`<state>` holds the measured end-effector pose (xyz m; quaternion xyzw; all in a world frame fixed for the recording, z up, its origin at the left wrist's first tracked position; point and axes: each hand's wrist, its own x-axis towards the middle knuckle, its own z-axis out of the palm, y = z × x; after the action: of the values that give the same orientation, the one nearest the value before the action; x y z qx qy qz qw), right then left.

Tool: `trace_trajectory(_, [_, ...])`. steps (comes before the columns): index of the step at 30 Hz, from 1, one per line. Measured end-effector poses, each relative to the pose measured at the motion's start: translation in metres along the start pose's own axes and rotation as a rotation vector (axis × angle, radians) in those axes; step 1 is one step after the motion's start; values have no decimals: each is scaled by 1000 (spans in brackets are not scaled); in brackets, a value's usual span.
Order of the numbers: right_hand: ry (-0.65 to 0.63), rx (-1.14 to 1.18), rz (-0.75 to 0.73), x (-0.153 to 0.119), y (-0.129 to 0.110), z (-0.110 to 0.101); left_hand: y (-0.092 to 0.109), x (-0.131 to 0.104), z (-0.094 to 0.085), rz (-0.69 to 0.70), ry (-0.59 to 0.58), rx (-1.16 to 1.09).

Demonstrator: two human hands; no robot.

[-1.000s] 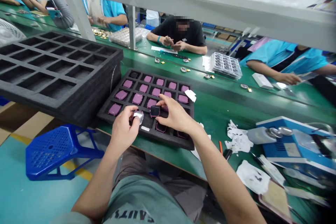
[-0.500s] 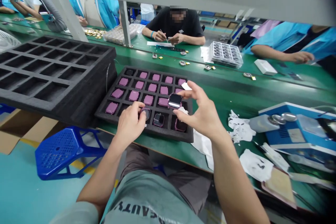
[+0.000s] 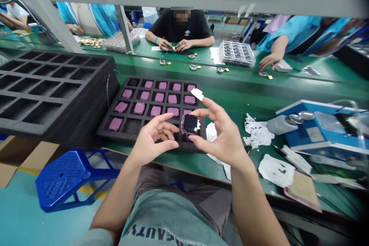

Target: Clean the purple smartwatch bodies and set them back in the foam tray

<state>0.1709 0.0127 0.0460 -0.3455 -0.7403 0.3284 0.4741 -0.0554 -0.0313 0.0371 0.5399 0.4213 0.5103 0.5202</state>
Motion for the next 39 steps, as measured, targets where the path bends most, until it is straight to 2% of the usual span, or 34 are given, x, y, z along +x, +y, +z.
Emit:
trace_trajectory(2, [-24, 24, 9, -5, -3, 3, -5, 7, 11, -8, -51, -171])
trace_trajectory(5, [-50, 41, -12, -10, -4, 3, -13, 14, 21, -38, -74, -249])
trace_trajectory(14, [-45, 23, -52, -17, 0, -2, -18, 18, 24, -43, -61, -168])
trace_trajectory(19, [1, 60, -111, -16, 10, -2, -16, 27, 30, -5, -70, -149])
trace_trajectory(22, [34, 59, -139, -18, 17, -11, -15, 35, 35, 23, -66, -143])
trace_trajectory(25, [160, 51, -58, -30, 27, -34, -14, 43, 40, 50, 8, -149])
trace_trajectory(29, [540, -4, 218, -56, 52, -79, -15, 50, 43, 45, 104, -180])
trace_trajectory(30, [612, -12, 285, -61, 59, -87, -15, 50, 43, 41, 121, -193])
trace_trajectory(32, [680, -1, 377, -67, 69, -96, -17, 49, 43, 34, 153, -222])
trace_trajectory(34, [657, 35, 428, -65, 74, -95, -19, 47, 42, 31, 179, -249])
trace_trajectory(39, [437, 113, 441, -33, 69, -70, -20, 42, 40, 70, 268, -332])
